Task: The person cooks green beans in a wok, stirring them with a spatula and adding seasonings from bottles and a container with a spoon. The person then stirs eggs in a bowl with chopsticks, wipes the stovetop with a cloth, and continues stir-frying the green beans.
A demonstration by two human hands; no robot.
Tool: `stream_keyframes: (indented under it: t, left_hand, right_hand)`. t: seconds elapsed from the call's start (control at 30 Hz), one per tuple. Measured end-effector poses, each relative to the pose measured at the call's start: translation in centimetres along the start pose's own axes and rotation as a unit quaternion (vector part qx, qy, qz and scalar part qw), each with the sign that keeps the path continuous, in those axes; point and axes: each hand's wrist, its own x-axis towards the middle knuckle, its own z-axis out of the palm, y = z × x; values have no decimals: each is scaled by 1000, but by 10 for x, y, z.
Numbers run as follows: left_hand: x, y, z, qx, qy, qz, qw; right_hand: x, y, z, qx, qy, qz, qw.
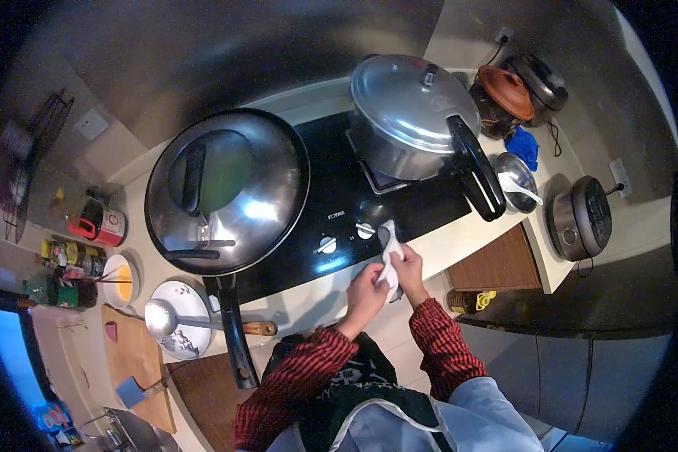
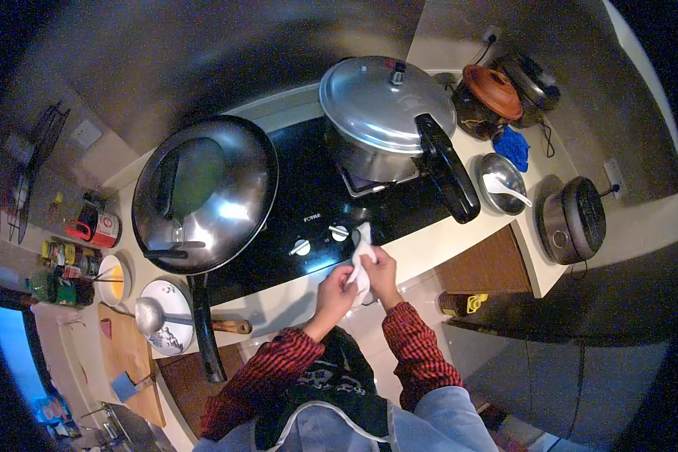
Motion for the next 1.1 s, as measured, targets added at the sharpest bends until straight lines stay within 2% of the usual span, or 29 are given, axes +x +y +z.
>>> stream_keyframes:
  t: [0.03,0.07,0.1,0.13,0.17,0.27,0.33,0.37,0.43,0.47,0.63,0.7,0.73,0.77,0.83,0.97,1.1]
  left_hand:
    - [-6,-5,-5,3,0,-3,1000]
    - [-12,-5,-14,-54,48,20,997]
    - [-17,-3,-24,-110,94,44,989]
    - [-19,-1,-35,-97,106,5,990]
    - [-18,-11,-40,-94,106,5,990]
    - [-10,-36,-48,-55,156,-14,986]
    - [-8,-31,-50,-41,154,-14,987]
    - [-7,-28,-51,-28,150,-15,988]
    - [-5,-25,-51,-47,137,-23,989]
    - [-5,-24,-51,-66,120,-31,990]
    - [-1,-34,-46,-56,98,-26,993]
    - [-2,-35,-44,-28,96,-26,995]
    - [-2,-35,-42,-20,99,-21,995]
    - [-1,-34,-41,-13,102,-14,995]
    - [-1,-31,-42,-8,94,-32,995]
    - [-4,-26,-44,-6,92,-52,994]
    - [-6,-39,-43,-34,69,-39,996]
  right_hand:
    - [-5,-4,9,33,-21,-78,996]
    - [-4,-5,21,-23,-35,-160,986]
    - [-2,-15,33,-93,-53,-195,975]
    - [3,-17,46,-120,-83,-256,956]
    - [8,-29,56,-159,-128,-300,932]
    - [22,-44,83,-194,-143,-286,927]
    - [34,-51,88,-263,-256,-215,905]
    - [39,-49,90,-263,-259,-218,904]
    - [48,-44,91,-271,-295,-283,872]
    - [50,-50,90,-298,-325,-265,858]
    - [51,-36,89,-265,-307,-284,869]
    - [47,-33,84,-214,-252,-287,899]
    - [41,-31,82,-196,-226,-247,922]
    - [36,-30,82,-197,-224,-247,922]
    - [25,-27,84,-165,-135,-148,966]
    - [16,-31,83,-208,-111,-85,968]
    - [8,-31,85,-159,-68,-135,976]
